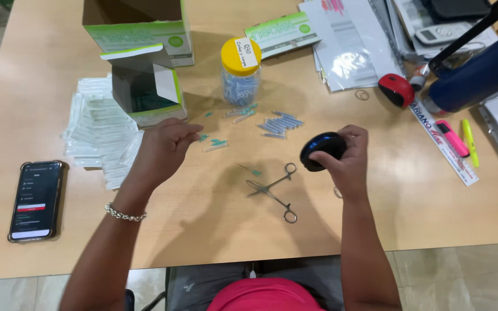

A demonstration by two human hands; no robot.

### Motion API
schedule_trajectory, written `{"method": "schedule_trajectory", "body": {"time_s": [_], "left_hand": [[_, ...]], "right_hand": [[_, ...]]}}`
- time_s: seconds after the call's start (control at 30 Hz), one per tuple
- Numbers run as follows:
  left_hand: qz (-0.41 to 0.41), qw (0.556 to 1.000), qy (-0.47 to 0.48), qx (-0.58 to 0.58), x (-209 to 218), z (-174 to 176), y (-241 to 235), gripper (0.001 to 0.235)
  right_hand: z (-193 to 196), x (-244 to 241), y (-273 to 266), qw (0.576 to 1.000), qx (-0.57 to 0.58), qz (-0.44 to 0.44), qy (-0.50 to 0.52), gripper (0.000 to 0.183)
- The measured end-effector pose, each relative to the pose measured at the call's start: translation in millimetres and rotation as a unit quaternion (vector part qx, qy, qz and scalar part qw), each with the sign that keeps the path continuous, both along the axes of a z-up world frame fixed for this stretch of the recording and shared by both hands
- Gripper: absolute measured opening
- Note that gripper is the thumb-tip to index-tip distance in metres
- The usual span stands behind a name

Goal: The person threads a clear filament through a small green plastic component using hemostats, then places the assembled piece into a small transparent tube. The person repeats this process with additional components and tubes on a cluttered desk.

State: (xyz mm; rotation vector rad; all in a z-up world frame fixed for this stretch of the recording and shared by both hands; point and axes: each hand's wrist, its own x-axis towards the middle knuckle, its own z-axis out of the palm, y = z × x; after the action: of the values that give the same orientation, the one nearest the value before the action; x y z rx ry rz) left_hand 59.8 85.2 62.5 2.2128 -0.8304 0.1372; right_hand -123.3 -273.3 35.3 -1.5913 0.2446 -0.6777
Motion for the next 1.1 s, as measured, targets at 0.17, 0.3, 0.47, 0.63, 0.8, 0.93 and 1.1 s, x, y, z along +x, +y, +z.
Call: {"method": "schedule_trajectory", "body": {"time_s": [0.17,0.3,0.47,0.63,0.8,0.93,1.1], "left_hand": [[0.034,0.939,-0.248,0.235,12.4,11.2,32.6,0.016],[0.091,0.907,-0.345,0.225,18.1,36.0,49.9,0.015],[0.201,0.866,-0.384,0.251,40.5,70.6,70.2,0.017],[0.246,0.837,-0.422,0.247,93.8,71.7,116.2,0.021],[0.305,0.851,-0.358,0.233,134.0,52.2,184.0,0.024],[0.342,0.874,-0.256,0.234,142.0,34.6,216.7,0.033],[0.362,0.907,-0.151,0.153,136.0,8.7,242.0,0.025]], "right_hand": [[-7.8,-20.5,-35.9,0.999,0.045,-0.007,-0.014,0.055],[-18.4,-31.4,-48.1,0.986,0.145,0.044,-0.069,0.05],[23.3,-41.2,-18.5,0.973,0.22,0.062,0.027,0.054],[26.1,-49.2,-4.7,0.975,0.214,0.043,0.04,0.056],[12.4,-70.8,-13.3,0.962,0.248,0.109,-0.031,0.063],[28.6,-74.7,-17.4,0.957,0.253,0.121,-0.069,0.064],[55.0,-77.7,-18.9,0.958,0.282,-0.047,-0.024,0.066]]}}
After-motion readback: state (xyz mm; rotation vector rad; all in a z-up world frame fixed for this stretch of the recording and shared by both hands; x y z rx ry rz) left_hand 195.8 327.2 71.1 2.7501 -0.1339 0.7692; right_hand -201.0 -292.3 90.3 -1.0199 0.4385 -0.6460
